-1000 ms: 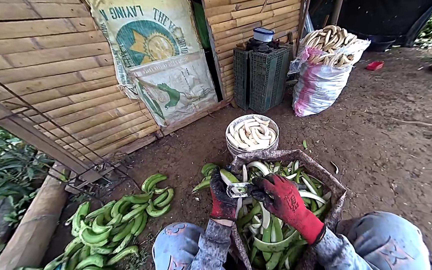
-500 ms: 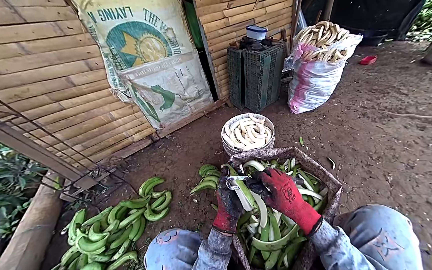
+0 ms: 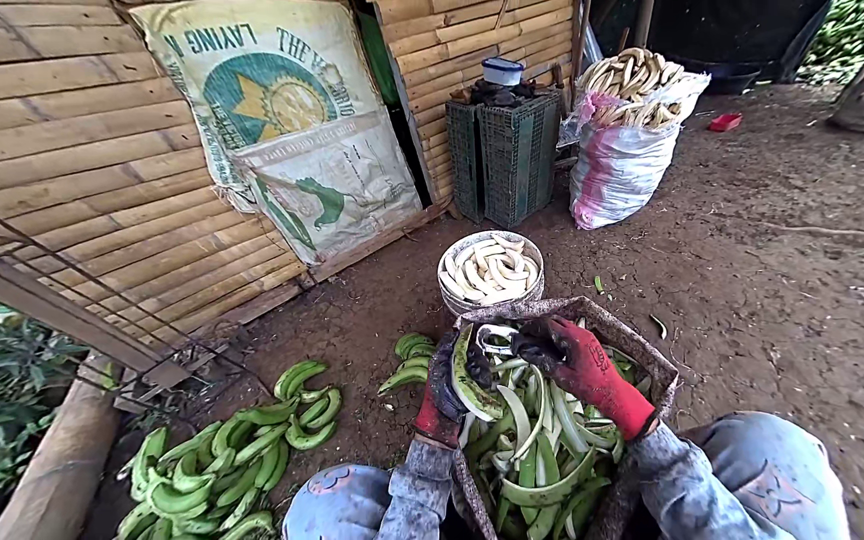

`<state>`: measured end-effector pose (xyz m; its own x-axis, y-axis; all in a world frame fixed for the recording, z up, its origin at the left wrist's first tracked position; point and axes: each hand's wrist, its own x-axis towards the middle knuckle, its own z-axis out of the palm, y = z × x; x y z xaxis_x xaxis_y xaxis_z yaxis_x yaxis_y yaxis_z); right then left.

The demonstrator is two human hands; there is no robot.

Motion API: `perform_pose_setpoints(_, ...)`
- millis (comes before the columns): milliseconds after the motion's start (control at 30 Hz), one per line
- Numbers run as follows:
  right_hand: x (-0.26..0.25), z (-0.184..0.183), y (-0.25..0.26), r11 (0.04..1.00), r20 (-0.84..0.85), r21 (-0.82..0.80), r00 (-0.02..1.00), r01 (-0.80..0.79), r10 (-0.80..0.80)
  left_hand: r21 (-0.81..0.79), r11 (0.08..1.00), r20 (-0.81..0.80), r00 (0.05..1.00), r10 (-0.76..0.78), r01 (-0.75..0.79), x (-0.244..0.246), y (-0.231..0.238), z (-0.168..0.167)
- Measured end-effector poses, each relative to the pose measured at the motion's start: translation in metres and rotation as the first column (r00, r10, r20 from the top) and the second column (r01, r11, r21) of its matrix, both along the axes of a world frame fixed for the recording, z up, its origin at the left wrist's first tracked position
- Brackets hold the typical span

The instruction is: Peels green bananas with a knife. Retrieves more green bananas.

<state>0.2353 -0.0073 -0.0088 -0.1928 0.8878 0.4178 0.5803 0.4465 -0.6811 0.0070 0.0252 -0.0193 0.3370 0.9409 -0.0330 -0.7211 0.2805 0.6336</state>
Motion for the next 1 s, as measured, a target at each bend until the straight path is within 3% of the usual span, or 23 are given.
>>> perform_pose_setpoints(100,0.001,0.002,-0.012,0.94,0.1,0.085,0.942,-0.329,0.321,0.016,0.965,0.353,0.901,-0.251,0.262,-0.012,0.015,-0.01)
perform_pose_setpoints(133,0.0,0.001,-0.014,0.926,0.152,0.116,0.928,-0.358,0.34,0.037,0.947,0.382,0.871,-0.307,0.318,-0.01,0.016,-0.011)
perform_pose_setpoints(200,-0.003,-0.003,-0.014,0.928,0.26,0.166,0.922,-0.334,0.286,0.049,0.954,0.287,0.911,-0.298,0.296,-0.001,0.011,-0.009)
perform_pose_setpoints(300,-0.017,-0.009,-0.014,0.96,0.311,0.203,0.942,-0.195,0.125,0.088,0.992,0.017,0.996,-0.091,0.089,0.009,0.001,0.0)
perform_pose_setpoints(367,-0.028,-0.016,-0.009,0.988,0.226,0.157,0.974,-0.002,-0.034,0.142,0.988,-0.19,0.978,0.09,-0.063,0.011,-0.007,0.0)
perform_pose_setpoints(433,-0.032,-0.019,0.001,0.976,0.126,0.013,0.968,0.217,-0.217,0.168,0.975,-0.34,0.919,0.199,-0.149,0.018,-0.017,-0.003)
perform_pose_setpoints(533,-0.017,-0.016,0.017,0.901,0.092,-0.186,0.919,0.393,-0.382,0.34,0.901,-0.604,0.672,0.429,-0.27,0.022,-0.026,0.002)
perform_pose_setpoints(567,-0.012,-0.017,0.017,0.903,0.065,-0.203,0.925,0.379,-0.374,0.336,0.879,-0.611,0.632,0.476,-0.337,0.022,-0.024,0.004)
perform_pose_setpoints(600,-0.011,-0.016,0.016,0.925,0.016,-0.191,0.943,0.329,-0.333,0.297,0.859,-0.558,0.654,0.511,-0.417,0.021,-0.02,0.008)
perform_pose_setpoints(667,-0.023,-0.014,0.007,0.98,-0.106,-0.149,0.983,0.133,-0.149,0.139,0.859,-0.257,0.82,0.512,-0.493,0.022,-0.012,0.008)
perform_pose_setpoints(700,-0.033,-0.011,0.0,0.988,-0.116,-0.153,0.992,0.026,-0.044,0.117,0.883,-0.11,0.878,0.466,-0.454,0.021,-0.011,0.005)
perform_pose_setpoints(733,-0.045,-0.01,-0.006,0.986,-0.076,-0.16,0.997,-0.041,0.029,0.136,0.893,-0.065,0.895,0.441,-0.43,0.022,-0.011,0.002)
perform_pose_setpoints(800,-0.064,-0.013,-0.009,0.98,0.014,-0.195,0.999,-0.046,0.05,0.228,0.849,-0.207,0.829,0.52,-0.476,0.024,-0.012,-0.001)
perform_pose_setpoints(867,-0.07,-0.016,0.005,0.979,-0.009,-0.203,1.0,0.006,-0.008,0.339,0.79,-0.359,0.706,0.611,-0.512,0.017,-0.01,0.004)
perform_pose_setpoints(1000,-0.07,0.01,0.077,0.953,0.08,-0.262,0.987,0.153,-0.137,0.293,0.63,-0.28,0.565,0.776,-0.719,-0.005,-0.016,0.046)
